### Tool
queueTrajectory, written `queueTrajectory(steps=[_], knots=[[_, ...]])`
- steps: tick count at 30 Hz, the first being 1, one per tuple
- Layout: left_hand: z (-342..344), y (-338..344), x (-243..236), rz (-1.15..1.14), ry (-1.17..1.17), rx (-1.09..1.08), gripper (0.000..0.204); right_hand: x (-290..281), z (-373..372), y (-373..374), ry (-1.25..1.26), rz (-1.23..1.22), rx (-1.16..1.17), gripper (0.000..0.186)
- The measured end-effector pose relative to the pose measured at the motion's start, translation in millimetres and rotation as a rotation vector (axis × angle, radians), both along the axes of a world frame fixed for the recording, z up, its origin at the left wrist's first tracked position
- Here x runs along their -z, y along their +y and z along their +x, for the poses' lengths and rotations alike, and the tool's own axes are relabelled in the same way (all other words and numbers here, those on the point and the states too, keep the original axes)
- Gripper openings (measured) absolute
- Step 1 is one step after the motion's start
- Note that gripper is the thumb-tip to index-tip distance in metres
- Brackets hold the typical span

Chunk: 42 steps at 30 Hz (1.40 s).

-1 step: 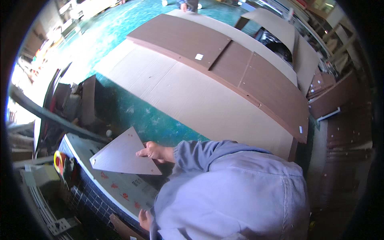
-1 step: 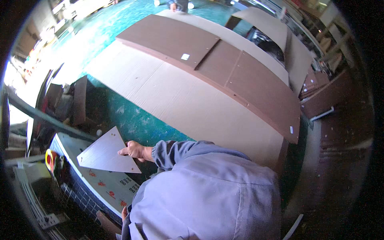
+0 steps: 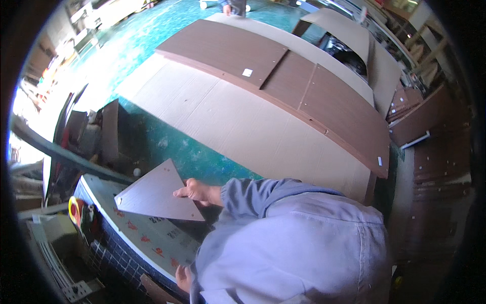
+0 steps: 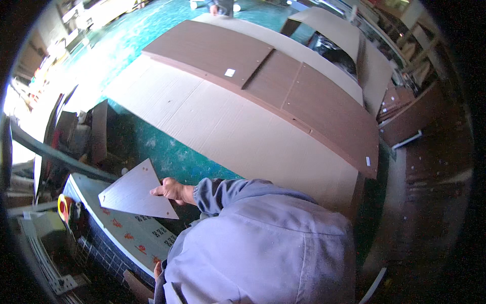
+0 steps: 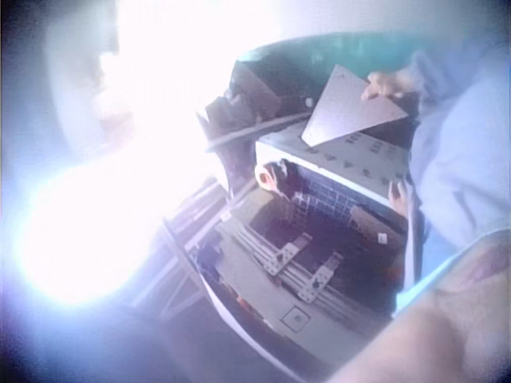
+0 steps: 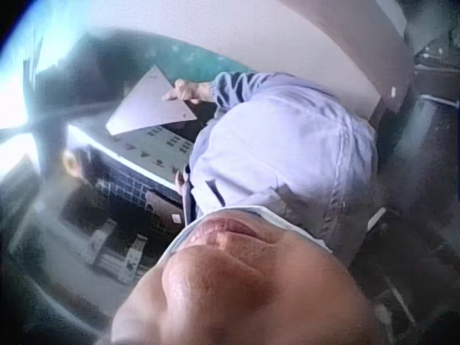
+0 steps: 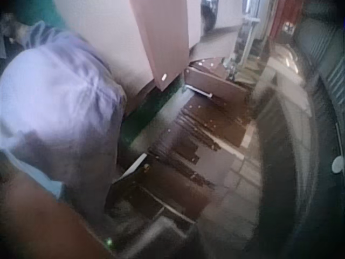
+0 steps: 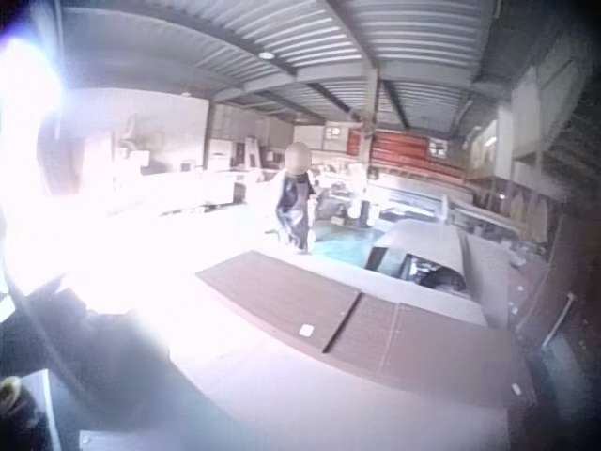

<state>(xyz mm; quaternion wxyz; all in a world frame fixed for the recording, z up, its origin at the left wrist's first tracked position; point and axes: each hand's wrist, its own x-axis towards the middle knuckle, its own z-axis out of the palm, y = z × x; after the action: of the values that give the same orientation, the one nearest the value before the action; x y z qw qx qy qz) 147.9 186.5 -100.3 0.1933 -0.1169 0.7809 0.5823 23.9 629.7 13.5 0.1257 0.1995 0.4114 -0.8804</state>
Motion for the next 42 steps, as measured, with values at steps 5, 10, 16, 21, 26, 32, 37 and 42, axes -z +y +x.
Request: queueTrajectory(steps=[5,10,16,21,26,32,37,42], knots=[[-27.3,46.3,-9.5,0.059,0.145,0.159,0.038,-6.0,45.2,77.1,0.035,-0.054,0.301,0.04],[-36.2,93.8,-36.0,0.072,0.134,0.225,0.04,-12.1,108.2,143.2,0.118,-0.058,0.592,0.041],[-51.7,99.6,-44.1,-0.066,0.003,0.401,0.057,-2.7,180.5,177.0,0.284,-0.1,0.943,0.046],[-48.9,93.7,-38.3,-0.079,0.304,0.485,0.029,19.2,207.0,224.6,0.305,-0.092,1.143,0.041],[-52.7,118.8,-40.2,-0.309,0.22,0.452,0.031,49.6,189.4,291.9,0.314,-0.211,1.333,0.026],[-46.1,177.0,-46.2,-0.295,0.213,0.45,0.036,84.4,147.4,395.2,0.349,-0.27,1.497,0.024],[-27.5,250.3,-64.6,-0.279,0.099,0.461,0.041,99.5,119.5,469.6,0.303,-0.256,1.535,0.034],[-16.6,440.3,-36.8,0.137,-0.162,0.497,0.046,119.4,95.4,527.9,0.222,-0.278,1.585,0.033]])
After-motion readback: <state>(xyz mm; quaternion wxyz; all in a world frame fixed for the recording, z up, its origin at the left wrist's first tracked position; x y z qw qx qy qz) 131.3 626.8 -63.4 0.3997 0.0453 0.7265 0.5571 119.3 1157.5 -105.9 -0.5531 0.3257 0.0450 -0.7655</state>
